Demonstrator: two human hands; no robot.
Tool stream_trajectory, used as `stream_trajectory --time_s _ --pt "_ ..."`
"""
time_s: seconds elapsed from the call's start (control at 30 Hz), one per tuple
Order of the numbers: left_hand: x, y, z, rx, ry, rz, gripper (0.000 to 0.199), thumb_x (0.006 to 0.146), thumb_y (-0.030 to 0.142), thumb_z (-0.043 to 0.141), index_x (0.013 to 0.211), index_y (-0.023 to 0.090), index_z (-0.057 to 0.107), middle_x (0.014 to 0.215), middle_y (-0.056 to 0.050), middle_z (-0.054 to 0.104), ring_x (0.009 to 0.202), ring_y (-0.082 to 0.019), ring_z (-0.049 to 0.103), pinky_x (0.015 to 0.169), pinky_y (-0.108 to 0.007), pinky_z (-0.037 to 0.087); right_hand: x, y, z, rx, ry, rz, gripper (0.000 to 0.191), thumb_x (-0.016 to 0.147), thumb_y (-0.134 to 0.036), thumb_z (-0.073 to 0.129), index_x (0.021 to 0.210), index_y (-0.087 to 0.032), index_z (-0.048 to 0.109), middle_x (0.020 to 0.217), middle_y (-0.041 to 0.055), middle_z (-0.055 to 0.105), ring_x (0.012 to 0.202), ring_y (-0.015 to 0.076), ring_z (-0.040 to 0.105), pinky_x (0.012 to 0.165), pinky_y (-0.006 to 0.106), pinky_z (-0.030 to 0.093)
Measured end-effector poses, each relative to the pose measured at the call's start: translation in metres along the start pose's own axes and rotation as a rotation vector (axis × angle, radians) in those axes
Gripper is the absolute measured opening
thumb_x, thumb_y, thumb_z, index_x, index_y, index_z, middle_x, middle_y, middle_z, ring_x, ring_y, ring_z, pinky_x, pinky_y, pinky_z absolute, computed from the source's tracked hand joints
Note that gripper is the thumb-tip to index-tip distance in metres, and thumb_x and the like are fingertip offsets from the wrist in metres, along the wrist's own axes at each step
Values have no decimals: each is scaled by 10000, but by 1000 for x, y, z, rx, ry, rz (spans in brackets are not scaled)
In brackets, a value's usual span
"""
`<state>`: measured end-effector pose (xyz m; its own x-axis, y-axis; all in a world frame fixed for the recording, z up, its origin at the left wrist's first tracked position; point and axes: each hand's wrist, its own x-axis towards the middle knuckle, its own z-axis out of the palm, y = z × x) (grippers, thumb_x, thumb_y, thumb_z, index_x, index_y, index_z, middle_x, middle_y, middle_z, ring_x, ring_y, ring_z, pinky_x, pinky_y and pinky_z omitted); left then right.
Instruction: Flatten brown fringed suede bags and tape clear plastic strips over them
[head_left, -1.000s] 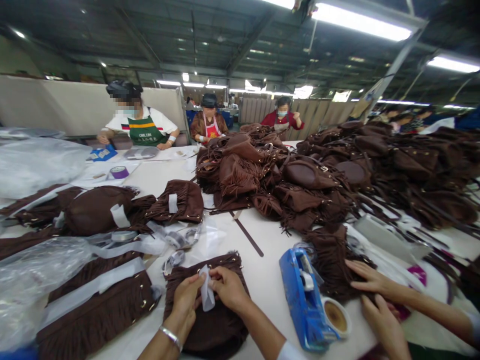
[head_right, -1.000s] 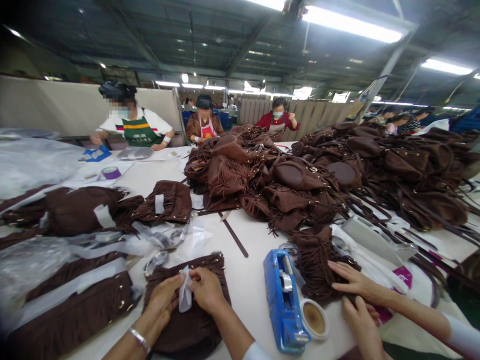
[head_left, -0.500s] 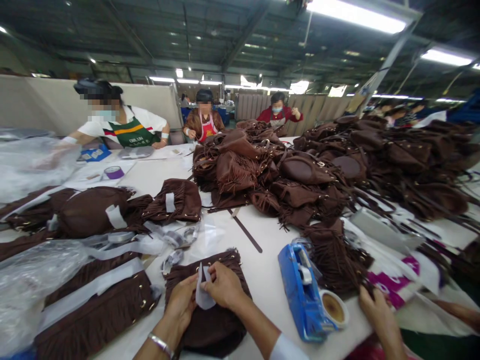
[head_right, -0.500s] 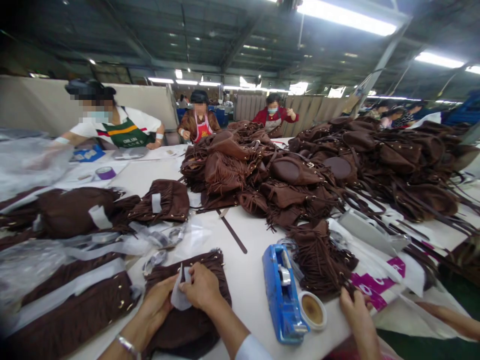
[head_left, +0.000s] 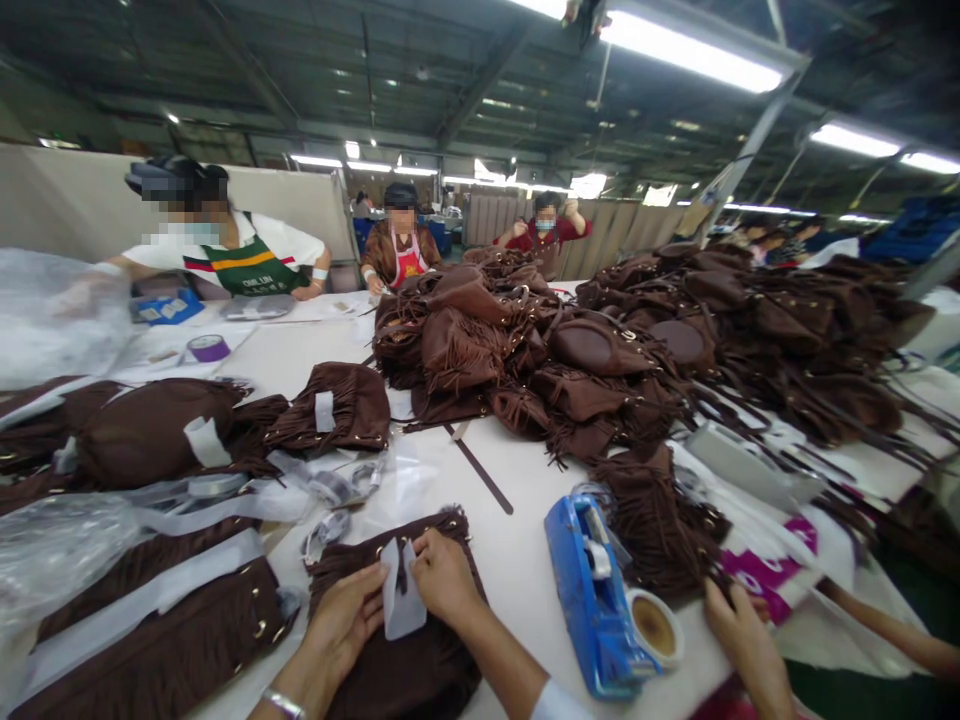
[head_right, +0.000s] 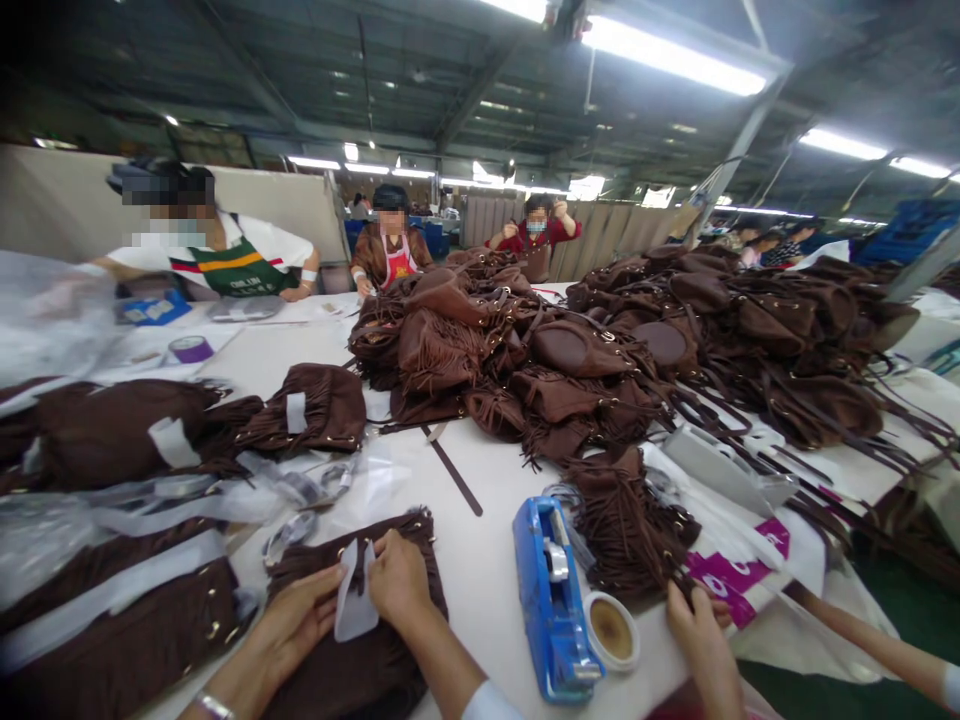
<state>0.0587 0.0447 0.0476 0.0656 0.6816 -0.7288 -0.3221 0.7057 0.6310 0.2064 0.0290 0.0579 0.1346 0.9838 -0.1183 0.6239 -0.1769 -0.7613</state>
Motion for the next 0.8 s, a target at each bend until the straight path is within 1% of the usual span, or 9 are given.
stream_trajectory --time_s 0.1,0.2,0.27,0.37,0.47,0.6,0.7,0.8 --pt "0 0 -1 6 -7 -3 184 780 47 676 948 119 653 776 -111 754 726 -238 746 660 -318 610 -1 -2 0 21 10 18 157 800 -74 562 875 -155 675 820 60 731 774 173 670 695 229 433" --pt "0 0 -2 14 -15 -6 174 786 50 672 941 128 664 775 -105 754 734 -233 746 659 -307 608 -2 -2 0 58 -3 24 74 810 -164 618 856 -174 676 782 32 725 726 156 661 652 219 423" --pt "0 0 -2 18 -27 -10 174 785 41 668 936 126 668 783 -107 755 736 -231 746 665 -307 607 -2 0 0 77 -23 27 52 812 -213 637 824 -185 680 753 13 720 689 145 654 612 212 411" --pt "1 0 -3 22 -40 -15 180 782 33 665 939 122 666 785 -110 755 722 -235 745 641 -306 604 -3 3 1 81 -28 20 42 797 -195 648 821 -186 681 765 10 719 688 143 651 602 211 405" --pt "2 0 -4 27 -44 -20 177 791 46 664 949 125 655 772 -103 753 699 -235 741 601 -300 595 -3 6 3 75 -16 -2 87 812 -131 609 840 -183 673 772 12 713 705 142 650 624 210 409" --pt "3 0 -4 41 -58 -35 182 805 71 668 975 130 644 787 -97 755 700 -227 739 602 -293 593 -5 9 5 63 20 -12 176 827 -54 539 892 -169 656 813 29 712 760 148 658 681 211 427" --pt "3 1 -5 51 -68 -45 171 813 80 663 974 129 634 796 -99 755 712 -227 741 638 -310 604 -5 10 6 53 46 -10 230 817 -33 537 990 -151 632 841 42 715 819 164 669 760 225 445" --pt "3 1 -6 62 -81 -52 175 795 83 686 958 125 640 806 -107 754 735 -237 744 695 -340 615 -5 9 7 43 61 0 302 796 -17 544 1066 -140 604 827 42 716 848 177 677 802 238 449"
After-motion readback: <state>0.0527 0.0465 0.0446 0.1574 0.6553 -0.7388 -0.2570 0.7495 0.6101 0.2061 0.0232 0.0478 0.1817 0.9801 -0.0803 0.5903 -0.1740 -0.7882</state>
